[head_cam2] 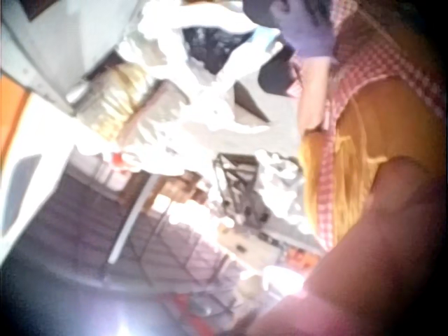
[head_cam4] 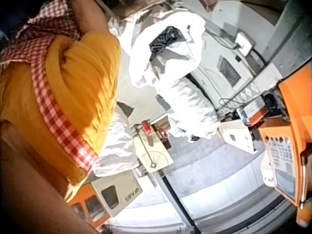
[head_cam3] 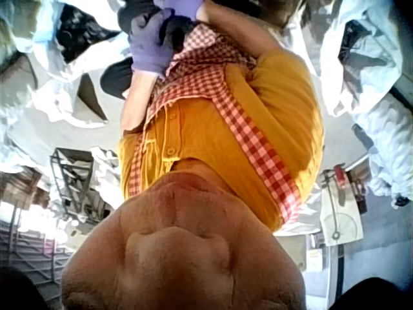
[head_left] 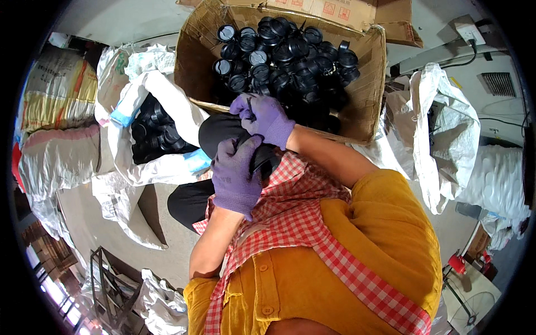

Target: The person picks up black plastic lids from a white bag, wipes them with their gloved hands, and places them into a cardboard box.

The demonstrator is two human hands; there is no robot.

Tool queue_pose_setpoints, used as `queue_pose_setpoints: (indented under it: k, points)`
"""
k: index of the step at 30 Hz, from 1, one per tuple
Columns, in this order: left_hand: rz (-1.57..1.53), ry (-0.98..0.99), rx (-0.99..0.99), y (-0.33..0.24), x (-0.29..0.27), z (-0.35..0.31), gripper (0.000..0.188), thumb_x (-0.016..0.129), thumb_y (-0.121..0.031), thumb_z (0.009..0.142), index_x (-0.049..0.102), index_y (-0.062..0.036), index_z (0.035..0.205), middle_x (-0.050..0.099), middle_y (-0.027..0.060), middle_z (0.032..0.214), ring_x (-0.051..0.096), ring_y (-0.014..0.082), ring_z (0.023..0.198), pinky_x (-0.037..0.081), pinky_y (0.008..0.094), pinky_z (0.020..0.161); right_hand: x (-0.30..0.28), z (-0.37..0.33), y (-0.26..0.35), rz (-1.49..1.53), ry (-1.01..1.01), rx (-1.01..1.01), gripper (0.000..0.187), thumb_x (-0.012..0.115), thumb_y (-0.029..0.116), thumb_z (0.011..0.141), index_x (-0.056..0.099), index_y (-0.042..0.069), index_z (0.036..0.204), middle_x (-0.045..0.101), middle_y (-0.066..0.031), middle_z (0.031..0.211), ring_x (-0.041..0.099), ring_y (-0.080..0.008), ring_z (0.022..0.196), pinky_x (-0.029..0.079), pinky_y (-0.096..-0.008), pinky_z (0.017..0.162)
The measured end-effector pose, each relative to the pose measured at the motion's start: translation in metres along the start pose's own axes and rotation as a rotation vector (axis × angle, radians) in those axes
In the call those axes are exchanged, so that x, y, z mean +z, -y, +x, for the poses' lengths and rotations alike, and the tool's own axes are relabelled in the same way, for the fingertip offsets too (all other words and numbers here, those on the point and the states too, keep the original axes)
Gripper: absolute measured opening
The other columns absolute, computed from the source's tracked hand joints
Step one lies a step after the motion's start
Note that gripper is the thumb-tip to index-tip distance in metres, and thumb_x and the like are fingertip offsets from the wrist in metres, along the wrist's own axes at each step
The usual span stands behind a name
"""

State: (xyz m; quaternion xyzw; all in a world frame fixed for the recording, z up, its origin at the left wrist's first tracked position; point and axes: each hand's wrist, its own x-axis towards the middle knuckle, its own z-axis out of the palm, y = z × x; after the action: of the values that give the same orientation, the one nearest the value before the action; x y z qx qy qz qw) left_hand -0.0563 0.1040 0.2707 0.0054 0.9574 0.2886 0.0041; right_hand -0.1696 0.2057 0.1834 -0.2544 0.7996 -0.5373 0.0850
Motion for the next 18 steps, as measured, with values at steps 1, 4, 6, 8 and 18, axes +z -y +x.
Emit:
queue_pose_setpoints:
  k: [1, 4, 6, 8, 18]
  points:
    - [0.018, 0.008, -0.034, -0.002, -0.002, -0.001, 0.052, 0.065, -0.004, 0.062, 0.059, -0.0199, 0.111, 0.049, 0.0171, 0.099, 0.055, 0.0382, 0.088, 0.046, 0.0433, 0.075, 0.0, 0.001, 0.003, -0.022, 0.012, -0.006, 0.02, 0.054, 0.003, 0.071, 0.061, 0.007, 0.089, 0.061, -0.0095, 0.08, 0.059, -0.025, 0.068, 0.048, -0.033, 0.063]
    - [0.002, -0.068, 0.079, -0.013, -0.014, -0.023, 0.046, 0.068, -0.008, 0.064, 0.06, -0.0196, 0.108, 0.051, 0.0149, 0.094, 0.055, 0.0348, 0.083, 0.046, 0.0419, 0.069, -0.006, 0.014, -0.058, -0.451, -0.307, -0.181, 0.022, 0.049, 0.002, 0.073, 0.062, 0.009, 0.088, 0.062, -0.013, 0.085, 0.06, -0.0314, 0.077, 0.049, -0.0394, 0.071]
    - [-0.025, -0.242, 0.204, -0.007, -0.01, -0.039, 0.042, 0.069, -0.008, 0.064, 0.062, -0.018, 0.104, 0.054, 0.013, 0.087, 0.054, 0.0321, 0.081, 0.045, 0.0399, 0.068, -0.05, 0.023, -0.116, -0.658, -0.062, 0.266, 0.022, 0.048, 0.006, 0.074, 0.062, 0.009, 0.089, 0.062, -0.016, 0.09, 0.058, -0.0349, 0.093, 0.046, -0.0401, 0.08]
    - [0.001, -0.371, 0.202, 0.001, -0.037, -0.028, 0.04, 0.068, -0.008, 0.066, 0.063, -0.0172, 0.104, 0.058, 0.0117, 0.086, 0.055, 0.0303, 0.081, 0.044, 0.0371, 0.071, -0.078, 0.01, -0.149, -0.548, 0.016, 0.552, 0.022, 0.047, 0.015, 0.081, 0.064, 0.008, 0.094, 0.061, -0.0187, 0.101, 0.058, -0.0352, 0.096, 0.046, -0.0414, 0.082]
    - [0.027, -0.352, -0.085, 0.088, -0.051, -0.02, 0.065, 0.071, -0.013, 0.069, 0.046, -0.007, 0.129, 0.03, 0.0219, 0.141, 0.032, 0.0337, 0.13, 0.029, 0.04, 0.104, -0.037, -0.088, -0.308, -0.72, 0.69, 0.56, 0.043, 0.055, 0.032, 0.081, 0.058, 0.008, 0.116, 0.053, -0.0171, 0.124, 0.054, -0.0318, 0.109, 0.042, -0.039, 0.092]
